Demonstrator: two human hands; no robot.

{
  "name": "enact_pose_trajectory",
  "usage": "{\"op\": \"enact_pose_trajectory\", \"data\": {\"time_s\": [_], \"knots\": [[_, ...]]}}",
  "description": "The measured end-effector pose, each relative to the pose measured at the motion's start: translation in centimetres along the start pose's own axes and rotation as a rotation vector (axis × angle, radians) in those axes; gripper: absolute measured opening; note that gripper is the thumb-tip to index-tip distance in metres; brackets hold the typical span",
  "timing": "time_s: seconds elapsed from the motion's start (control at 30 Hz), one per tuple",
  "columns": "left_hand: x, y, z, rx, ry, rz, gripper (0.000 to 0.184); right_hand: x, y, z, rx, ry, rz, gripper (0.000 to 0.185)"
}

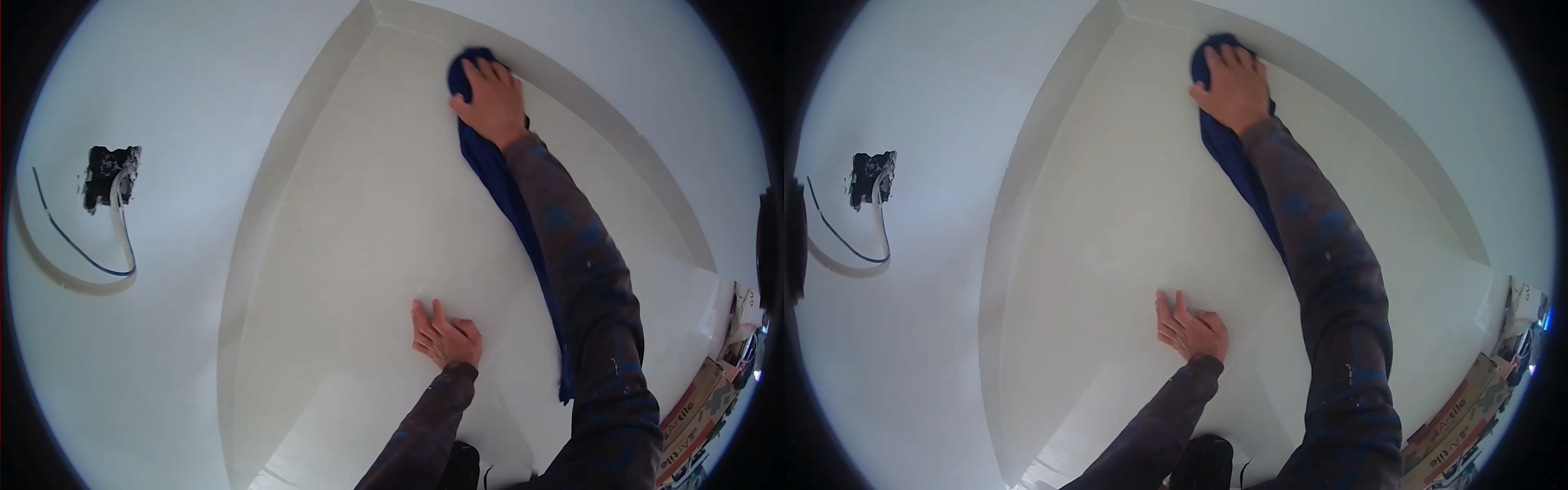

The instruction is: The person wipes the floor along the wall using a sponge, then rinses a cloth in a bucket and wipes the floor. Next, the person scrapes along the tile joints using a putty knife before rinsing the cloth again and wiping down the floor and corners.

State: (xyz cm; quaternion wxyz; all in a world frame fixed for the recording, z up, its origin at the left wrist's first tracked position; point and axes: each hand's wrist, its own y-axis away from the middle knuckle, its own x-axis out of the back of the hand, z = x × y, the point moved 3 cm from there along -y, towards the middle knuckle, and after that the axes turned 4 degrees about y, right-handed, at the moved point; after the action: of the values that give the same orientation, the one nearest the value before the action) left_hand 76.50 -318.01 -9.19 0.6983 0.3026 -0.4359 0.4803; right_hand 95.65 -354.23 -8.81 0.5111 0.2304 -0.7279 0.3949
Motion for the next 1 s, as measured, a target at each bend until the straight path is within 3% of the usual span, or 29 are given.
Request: {"op": "enact_pose_trajectory", "data": {"time_s": [0.13,0.3,0.43,0.73,0.87,0.93,1.0], "knots": [[0.0,0.0,-0.1,-0.006,0.009,-0.004,0.061,-3.4,-6.5,-5.4,0.131,-0.055,0.047,0.068],[0.5,0.4,-0.4,0.006,0.015,-0.032,0.061,-2.3,-9.5,-9.3,0.251,0.164,0.151,0.067],[0.1,0.2,-0.1,0.013,0.029,-0.059,0.062,-4.7,-13.2,-9.5,0.319,0.311,0.237,0.055],[-0.3,0.2,-0.3,0.005,0.001,-0.062,0.062,-5.3,-12.8,-8.9,0.348,0.274,0.009,0.031],[-0.3,-0.1,-0.3,0.001,0.002,-0.038,0.062,-5.0,-11.7,-9.2,0.308,0.201,0.065,0.036],[-0.2,0.0,-0.1,0.003,0.005,-0.02,0.062,-3.7,-11.4,-8.9,0.332,0.144,0.221,0.053],[-0.2,0.3,-0.1,0.007,-0.002,-0.042,0.062,-4.5,-12.6,-9.0,0.371,0.192,0.195,0.054]]}}
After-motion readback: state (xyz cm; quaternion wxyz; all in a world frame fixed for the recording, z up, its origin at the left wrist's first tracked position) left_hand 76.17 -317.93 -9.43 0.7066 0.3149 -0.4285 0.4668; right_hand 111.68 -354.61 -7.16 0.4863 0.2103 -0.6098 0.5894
